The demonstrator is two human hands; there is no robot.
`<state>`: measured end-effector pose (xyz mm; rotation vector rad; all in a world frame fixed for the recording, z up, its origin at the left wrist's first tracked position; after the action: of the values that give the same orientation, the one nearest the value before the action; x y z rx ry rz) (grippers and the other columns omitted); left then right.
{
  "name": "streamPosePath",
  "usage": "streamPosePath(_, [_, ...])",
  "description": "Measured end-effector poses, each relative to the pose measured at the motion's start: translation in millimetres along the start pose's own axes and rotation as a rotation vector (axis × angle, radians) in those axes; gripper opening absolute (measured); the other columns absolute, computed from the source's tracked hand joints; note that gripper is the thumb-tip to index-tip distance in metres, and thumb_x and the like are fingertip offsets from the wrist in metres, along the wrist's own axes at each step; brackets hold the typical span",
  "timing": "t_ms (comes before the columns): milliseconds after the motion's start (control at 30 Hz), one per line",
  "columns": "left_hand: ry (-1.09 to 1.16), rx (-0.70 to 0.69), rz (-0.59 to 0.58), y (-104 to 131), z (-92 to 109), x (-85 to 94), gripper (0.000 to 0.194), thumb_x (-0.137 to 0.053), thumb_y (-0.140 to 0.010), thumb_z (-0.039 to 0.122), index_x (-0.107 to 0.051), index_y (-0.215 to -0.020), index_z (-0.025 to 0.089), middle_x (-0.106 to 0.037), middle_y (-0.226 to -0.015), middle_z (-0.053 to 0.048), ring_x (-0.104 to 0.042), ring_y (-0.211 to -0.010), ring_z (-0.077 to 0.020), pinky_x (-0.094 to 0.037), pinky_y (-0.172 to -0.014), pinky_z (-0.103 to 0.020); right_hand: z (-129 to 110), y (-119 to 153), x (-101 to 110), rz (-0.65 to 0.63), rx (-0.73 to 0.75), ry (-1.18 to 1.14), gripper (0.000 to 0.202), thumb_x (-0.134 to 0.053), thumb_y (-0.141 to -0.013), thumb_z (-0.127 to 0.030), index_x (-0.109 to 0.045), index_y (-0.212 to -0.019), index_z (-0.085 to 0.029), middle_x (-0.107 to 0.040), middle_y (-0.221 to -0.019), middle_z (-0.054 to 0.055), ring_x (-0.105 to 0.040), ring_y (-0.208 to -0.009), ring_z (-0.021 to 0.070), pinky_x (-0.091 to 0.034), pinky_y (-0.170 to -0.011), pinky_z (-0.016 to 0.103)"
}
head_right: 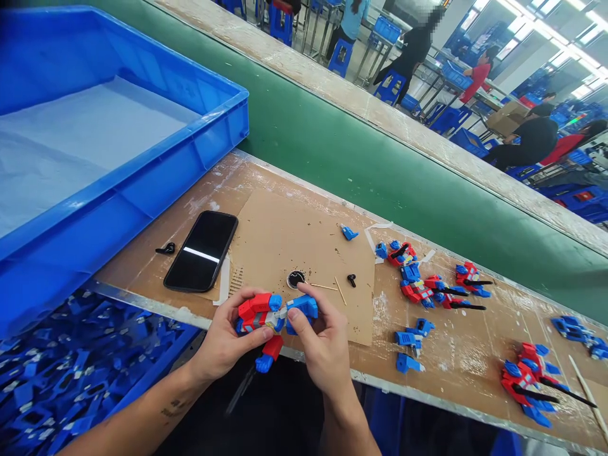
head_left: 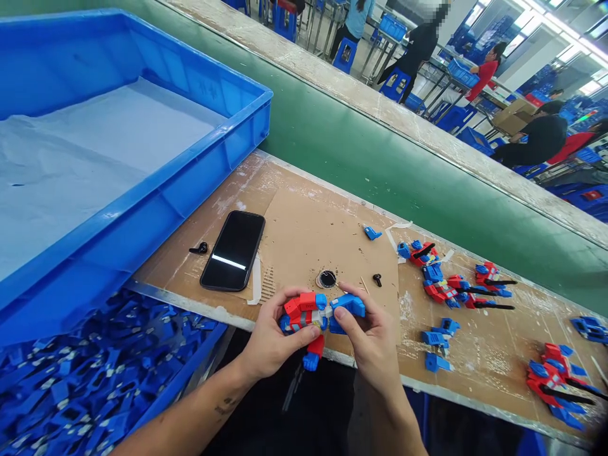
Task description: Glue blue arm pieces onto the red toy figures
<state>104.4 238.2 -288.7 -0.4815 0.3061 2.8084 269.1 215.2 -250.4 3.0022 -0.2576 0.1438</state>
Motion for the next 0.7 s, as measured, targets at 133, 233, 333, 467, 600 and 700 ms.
streamPosePath(133, [-0.208, -0.111, 0.012, 6.0, 9.1, -0.2, 0.042, -0.079, -0.081, 0.03, -0.056, -0.113, 0.018, -0.067, -0.095, -0.001, -0.065, -0.081, -0.0077, -0.054, -0.076, -0.013, 0.6, 6.0, 0.6, 0.041, 0.004, 0.045, 0.04, -0.076, -0.086, -0.04, -0.07, -0.119, -0.018, -0.065, -0.082, 0.002, -0.062, -0.072, 0.0079, -0.055, -0.069, 0.015])
streamPosePath(233, [-0.437, -0.283, -0.007, 12.9, 19.5, -3.5, 0.036, -0.075, -0.085, 0.026, -0.057, -0.117, 0.024, -0.067, -0.097, 0.002, -0.065, -0.083, -0.0062, -0.052, -0.078, -0.01, 1.9, 9.6, 0.3, 0.005, -0.029, 0.027, 0.042, -0.076, -0.085, -0.043, -0.07, -0.116, -0.016, -0.062, -0.076, 0.002, -0.058, -0.065, 0.0078, -0.052, -0.063, 0.015])
streamPosePath(333, [-0.541, -0.336, 0.01, 16.3, 22.4, -5.2, 0.037, -0.075, -0.086, 0.027, -0.058, -0.118, 0.025, -0.067, -0.099, 0.001, -0.066, -0.085, -0.0086, -0.052, -0.079, -0.013, 5.6, 12.2, 0.7, -0.031, -0.054, 0.023, 0.046, -0.074, -0.085, -0.047, -0.069, -0.118, -0.015, -0.059, -0.073, 0.001, -0.054, -0.064, 0.0079, -0.048, -0.061, 0.016])
streamPosePath(467, [-0.55, -0.226, 0.033, 11.2, 20.6, -9.3, 0.039, -0.076, -0.082, 0.036, -0.061, -0.115, 0.019, -0.07, -0.103, -0.005, -0.068, -0.091, -0.0154, -0.054, -0.083, -0.02, 15.0, 15.3, 4.2, 0.037, -0.04, 0.001, 0.049, -0.071, -0.088, -0.049, -0.067, -0.123, -0.016, -0.057, -0.075, 0.001, -0.05, -0.065, 0.008, -0.044, -0.06, 0.017])
streamPosePath(600, [-0.547, -0.09, 0.078, 10.5, 16.2, -12.2, 0.049, -0.078, -0.076, 0.05, -0.062, -0.112, 0.021, -0.07, -0.106, -0.005, -0.066, -0.095, -0.0193, -0.054, -0.091, -0.026, 20.0, 17.6, 0.4, 0.053, -0.028, -0.068, 0.048, -0.071, -0.085, -0.048, -0.068, -0.121, -0.016, -0.055, -0.076, 0.0, -0.047, -0.066, 0.0081, -0.043, -0.064, 0.018])
streamPosePath(700, [-0.595, -0.047, 0.132, 8.6, 1.5, 3.7, 0.058, -0.079, -0.07, 0.059, -0.061, -0.115, 0.028, -0.07, -0.107, -0.002, -0.067, -0.095, -0.024, -0.057, -0.094, -0.033, 20.5, 11.9, -3.0, 0.044, -0.024, -0.111, 0.05, -0.074, -0.08, -0.049, -0.07, -0.117, -0.016, -0.059, -0.082, 0.001, -0.049, -0.07, 0.009, -0.044, -0.068, 0.019])
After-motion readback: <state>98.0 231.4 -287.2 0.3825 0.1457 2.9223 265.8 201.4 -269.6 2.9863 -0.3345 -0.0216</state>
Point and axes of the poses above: each hand's wrist, its own y-axis away from the middle knuckle, its own x-axis out of the back of the hand, z = x × y, the point moved 4 cm from there along -y, towards the middle knuckle
